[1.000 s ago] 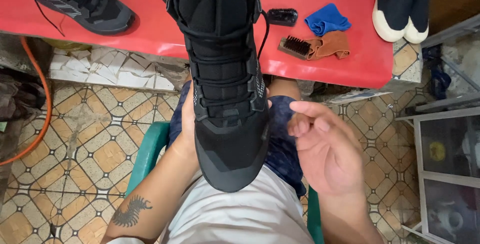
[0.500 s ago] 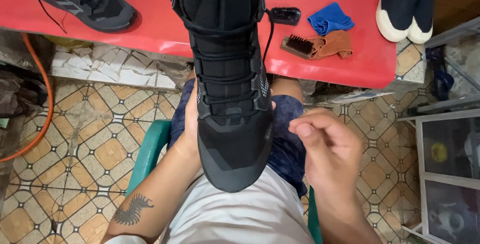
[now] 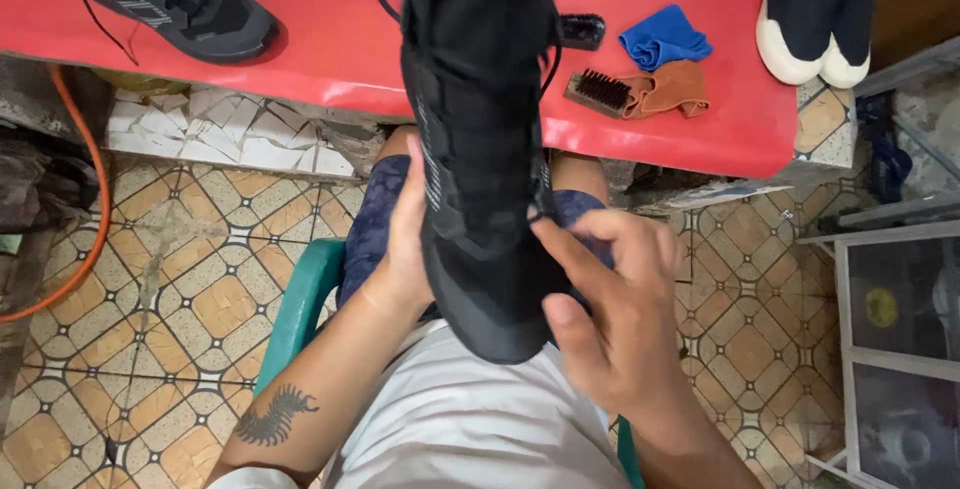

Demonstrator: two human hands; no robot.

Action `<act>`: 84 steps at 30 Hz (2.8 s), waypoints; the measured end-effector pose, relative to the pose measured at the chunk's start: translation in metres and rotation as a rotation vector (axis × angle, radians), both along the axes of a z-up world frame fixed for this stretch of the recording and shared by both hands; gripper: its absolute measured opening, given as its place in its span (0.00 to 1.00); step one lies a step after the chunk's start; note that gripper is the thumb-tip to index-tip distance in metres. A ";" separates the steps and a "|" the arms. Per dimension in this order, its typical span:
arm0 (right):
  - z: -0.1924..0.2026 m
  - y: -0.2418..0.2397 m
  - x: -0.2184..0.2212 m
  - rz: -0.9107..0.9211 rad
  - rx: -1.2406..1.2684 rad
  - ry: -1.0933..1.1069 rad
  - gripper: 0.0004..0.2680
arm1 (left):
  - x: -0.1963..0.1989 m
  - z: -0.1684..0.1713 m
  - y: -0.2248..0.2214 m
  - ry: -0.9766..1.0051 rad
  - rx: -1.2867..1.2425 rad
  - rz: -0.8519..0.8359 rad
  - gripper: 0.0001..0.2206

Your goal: Detailing the exterior of a black boot using a brush and a cleaning cloth at a workstation.

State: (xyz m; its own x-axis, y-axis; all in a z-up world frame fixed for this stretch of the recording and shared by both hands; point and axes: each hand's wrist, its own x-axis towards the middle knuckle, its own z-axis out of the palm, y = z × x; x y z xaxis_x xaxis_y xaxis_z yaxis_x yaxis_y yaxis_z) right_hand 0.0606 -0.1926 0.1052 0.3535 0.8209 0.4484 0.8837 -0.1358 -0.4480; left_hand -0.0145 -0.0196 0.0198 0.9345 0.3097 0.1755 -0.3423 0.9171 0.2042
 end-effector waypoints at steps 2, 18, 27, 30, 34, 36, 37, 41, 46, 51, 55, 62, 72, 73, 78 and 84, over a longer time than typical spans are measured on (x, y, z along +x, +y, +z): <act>0.007 -0.002 0.000 0.030 0.001 0.045 0.20 | -0.001 -0.009 0.000 0.004 0.010 0.012 0.33; 0.016 0.007 -0.020 -0.035 -0.186 -0.356 0.22 | -0.003 0.001 -0.005 0.223 0.319 0.126 0.35; 0.017 0.007 -0.018 -0.012 -0.327 -0.240 0.25 | -0.001 0.014 -0.008 0.269 0.388 0.220 0.29; 0.022 0.010 -0.014 0.001 -0.312 -0.219 0.23 | -0.001 0.014 -0.006 0.328 0.426 0.270 0.30; 0.029 0.012 -0.014 0.055 -0.283 -0.234 0.20 | -0.002 0.010 -0.006 0.183 0.212 0.070 0.31; 0.028 0.010 -0.016 0.110 -0.258 -0.254 0.22 | -0.001 0.010 -0.003 0.191 0.115 0.010 0.33; 0.028 0.010 -0.015 0.109 -0.259 -0.253 0.22 | -0.001 0.011 -0.001 0.191 0.115 0.009 0.33; 0.024 0.002 -0.011 0.089 -0.245 -0.240 0.22 | -0.002 0.007 0.005 0.080 0.075 -0.053 0.33; 0.017 -0.008 0.006 0.033 -0.264 -0.183 0.22 | -0.007 -0.001 0.010 0.011 -0.011 -0.036 0.32; 0.012 -0.008 0.010 -0.007 -0.234 -0.187 0.24 | -0.006 -0.007 0.009 0.010 0.002 -0.021 0.31; 0.011 -0.007 0.007 0.012 -0.223 -0.204 0.24 | -0.004 -0.012 0.008 0.013 0.009 -0.017 0.30; 0.014 -0.003 0.003 0.061 -0.215 -0.110 0.24 | -0.004 -0.015 0.005 0.032 0.020 -0.036 0.31; 0.014 0.006 0.002 0.140 -0.039 0.064 0.18 | -0.002 -0.003 -0.002 0.007 0.054 -0.031 0.33; 0.014 0.007 0.002 0.140 -0.040 0.063 0.18 | -0.002 -0.005 -0.002 0.006 0.053 -0.031 0.33; 0.012 0.011 0.000 0.110 0.004 0.029 0.11 | -0.006 -0.006 -0.003 0.041 0.033 -0.025 0.32; 0.004 0.010 0.020 0.170 0.023 0.157 0.10 | -0.009 -0.028 0.000 0.098 -0.027 -0.048 0.35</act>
